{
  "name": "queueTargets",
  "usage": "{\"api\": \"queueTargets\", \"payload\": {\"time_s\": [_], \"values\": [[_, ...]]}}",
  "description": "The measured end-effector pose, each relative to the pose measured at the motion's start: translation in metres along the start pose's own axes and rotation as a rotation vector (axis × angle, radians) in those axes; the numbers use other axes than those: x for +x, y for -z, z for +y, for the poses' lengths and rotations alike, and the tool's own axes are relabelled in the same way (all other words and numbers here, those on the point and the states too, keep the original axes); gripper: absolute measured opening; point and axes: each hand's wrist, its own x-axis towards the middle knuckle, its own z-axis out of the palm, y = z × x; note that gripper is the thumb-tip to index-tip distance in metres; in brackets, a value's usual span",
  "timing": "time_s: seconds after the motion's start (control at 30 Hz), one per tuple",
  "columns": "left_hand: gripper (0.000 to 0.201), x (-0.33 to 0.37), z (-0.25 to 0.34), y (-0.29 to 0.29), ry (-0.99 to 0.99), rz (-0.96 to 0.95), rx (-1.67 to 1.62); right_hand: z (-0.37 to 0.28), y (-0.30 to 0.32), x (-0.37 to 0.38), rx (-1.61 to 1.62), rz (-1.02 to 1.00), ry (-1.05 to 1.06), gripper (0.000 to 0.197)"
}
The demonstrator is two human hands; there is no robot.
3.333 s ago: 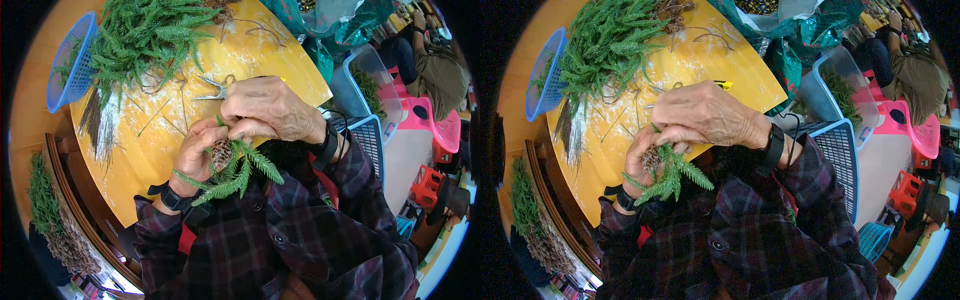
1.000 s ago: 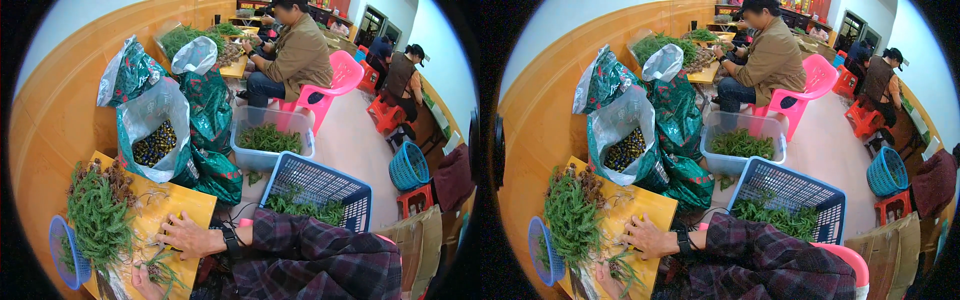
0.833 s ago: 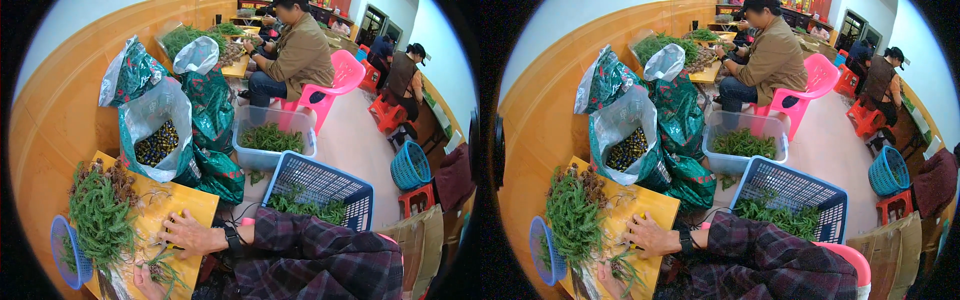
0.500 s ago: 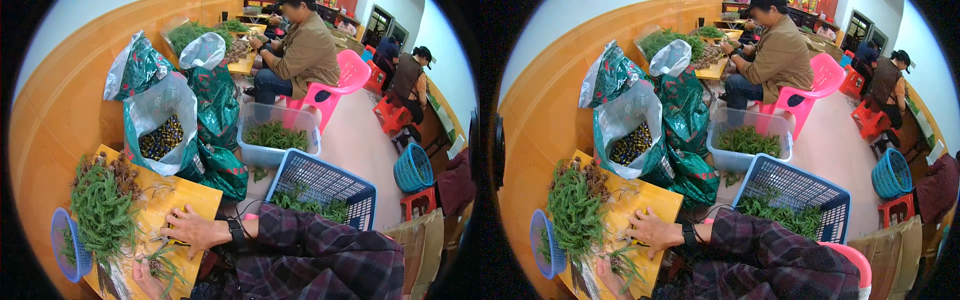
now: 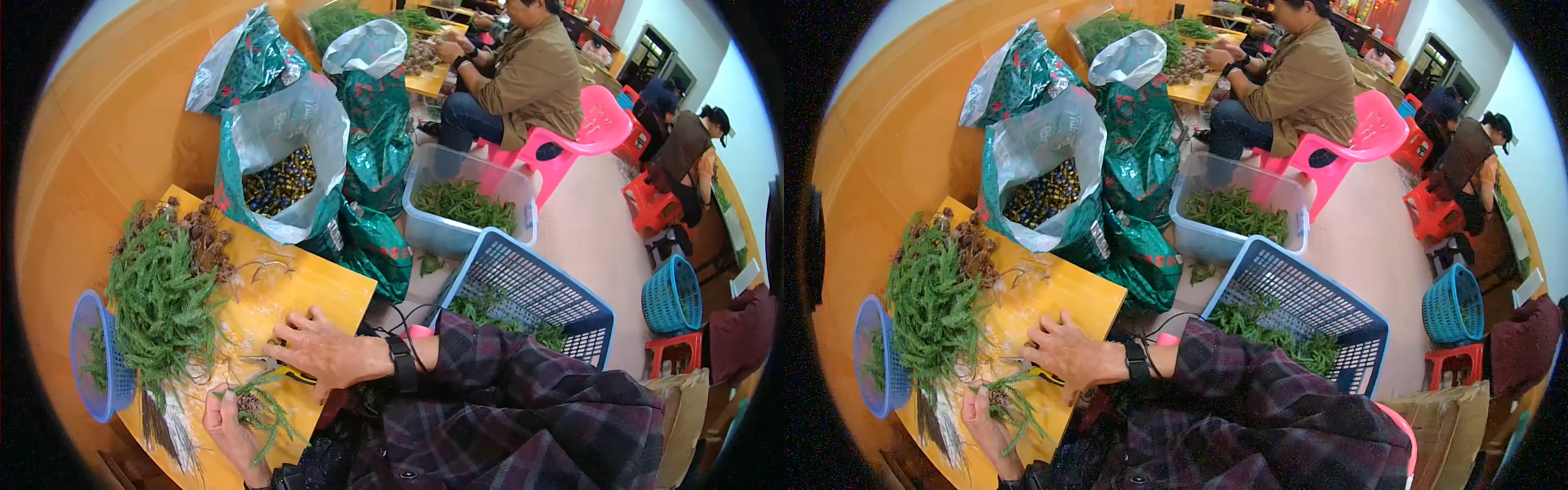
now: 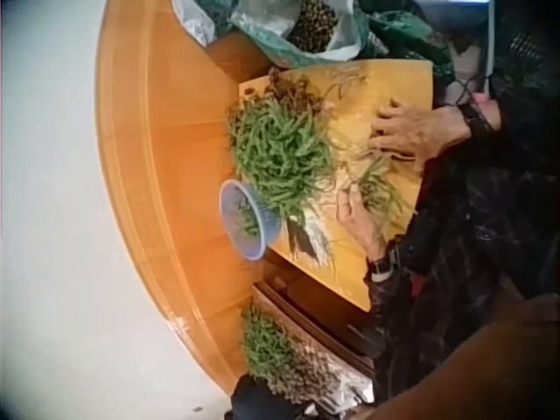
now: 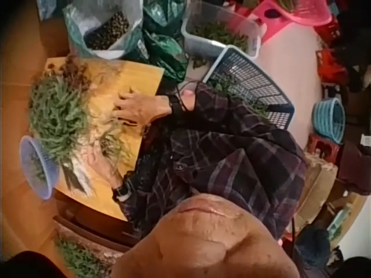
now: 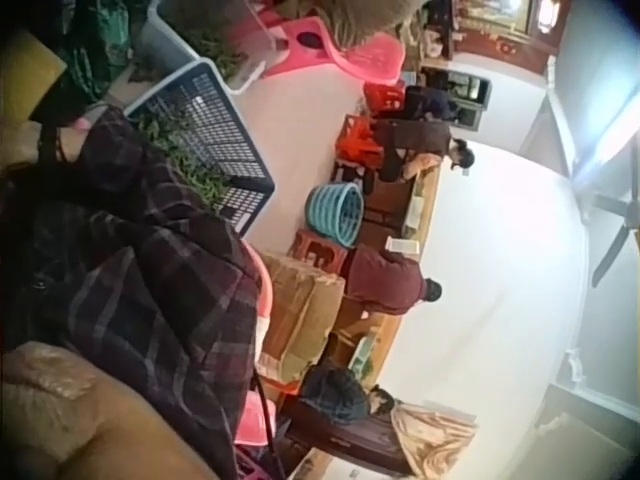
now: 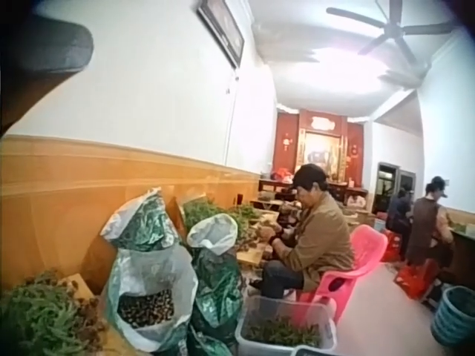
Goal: The person assembles decorative branches by hand, attaching pinecones to wires and wrapping green sprigs around them. They use pliers to twist the wire and trim the ends before setting the finished pieces aside on the table.
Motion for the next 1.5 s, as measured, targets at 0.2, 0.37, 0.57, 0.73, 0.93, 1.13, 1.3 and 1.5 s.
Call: {"api": "queueTargets", "payload": {"time_s": [0.2, 0.37, 0.57, 0.73, 0.93, 1.13, 1.3, 1.5], "values": [[0.013, 0.004, -0.01, 0.009, -0.033, 0.042, -0.016, 0.006, -0.029, 0.006, 0.007, 0.331, -0.041, 0.082], [0.013, -0.003, 0.003, -0.003, -0.036, 0.085, -0.003, -0.003, -0.012, 0.002, -0.071, 0.291, -0.063, 0.072], [0.012, -0.002, -0.001, -0.004, -0.038, 0.093, -0.008, 0.001, -0.021, 0.002, -0.107, 0.328, -0.106, 0.059], [0.013, -0.003, -0.004, -0.004, -0.012, 0.062, 0.061, 0.006, -0.038, 0.009, -0.127, 0.347, -0.079, 0.047], [0.017, 0.0, 0.005, 0.007, -0.015, -0.006, 0.255, 0.015, -0.017, 0.014, 0.062, 0.306, -0.212, 0.03], [0.016, 0.008, -0.021, 0.026, 0.028, 0.039, 0.138, 0.005, -0.01, 0.014, 0.031, 0.241, -0.093, 0.047], [0.016, 0.009, -0.025, 0.034, -0.005, 0.044, 0.033, -0.024, -0.003, 0.005, 0.014, 0.157, -0.055, 0.074], [0.016, 0.009, -0.018, 0.032, -0.07, 0.122, 0.019, -0.026, -0.003, 0.002, 0.034, 0.091, 0.03, 0.076]]}}
